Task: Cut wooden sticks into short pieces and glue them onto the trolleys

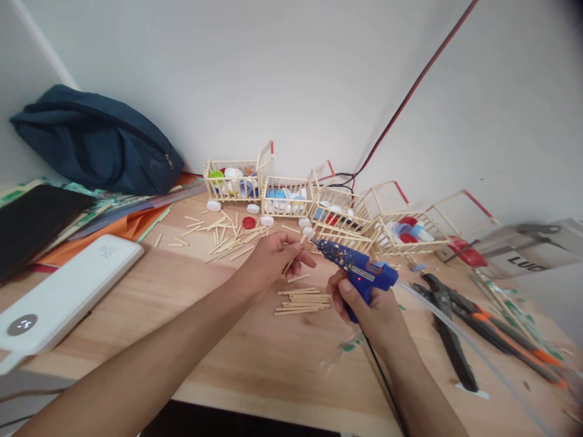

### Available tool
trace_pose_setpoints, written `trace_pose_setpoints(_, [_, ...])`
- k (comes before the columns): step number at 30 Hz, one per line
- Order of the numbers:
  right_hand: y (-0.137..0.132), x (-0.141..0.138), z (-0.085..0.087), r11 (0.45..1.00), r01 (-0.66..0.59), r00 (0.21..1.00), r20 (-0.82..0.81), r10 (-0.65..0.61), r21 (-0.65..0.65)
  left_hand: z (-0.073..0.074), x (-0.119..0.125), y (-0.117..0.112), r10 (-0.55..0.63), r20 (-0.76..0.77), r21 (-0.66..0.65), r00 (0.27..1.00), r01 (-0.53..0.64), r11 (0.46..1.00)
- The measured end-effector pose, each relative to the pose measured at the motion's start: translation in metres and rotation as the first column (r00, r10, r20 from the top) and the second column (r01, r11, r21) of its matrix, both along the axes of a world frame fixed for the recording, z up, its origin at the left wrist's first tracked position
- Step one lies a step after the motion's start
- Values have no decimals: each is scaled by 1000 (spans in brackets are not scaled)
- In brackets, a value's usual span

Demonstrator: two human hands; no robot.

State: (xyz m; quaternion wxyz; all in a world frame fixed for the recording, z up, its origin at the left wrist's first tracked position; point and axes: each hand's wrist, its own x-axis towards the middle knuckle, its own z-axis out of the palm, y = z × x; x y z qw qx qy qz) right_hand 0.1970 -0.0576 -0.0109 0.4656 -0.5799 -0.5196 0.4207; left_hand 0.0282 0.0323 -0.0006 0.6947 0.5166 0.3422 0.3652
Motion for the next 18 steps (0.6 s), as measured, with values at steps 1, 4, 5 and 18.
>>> trace_pose_setpoints(1, [0,0,0,1000,-10,1000,-1,10,1,0,0,0,-1,3,-7,1000,1,1000])
trace_pose_setpoints(4, [0,1,0,999,-34,999,-8,34,1,0,0,-1,3,15,-39,1000,-2,999])
trace_pose_setpoints(5, [0,2,0,999,-36,999,-11,36,4,0,0,-1,8,22,-48,1000,-7,999])
trace_pose_setpoints(18, [1,4,-1,998,-33,999,-16,34,45,-4,-2,0,87,-12,-51,996,-87,995])
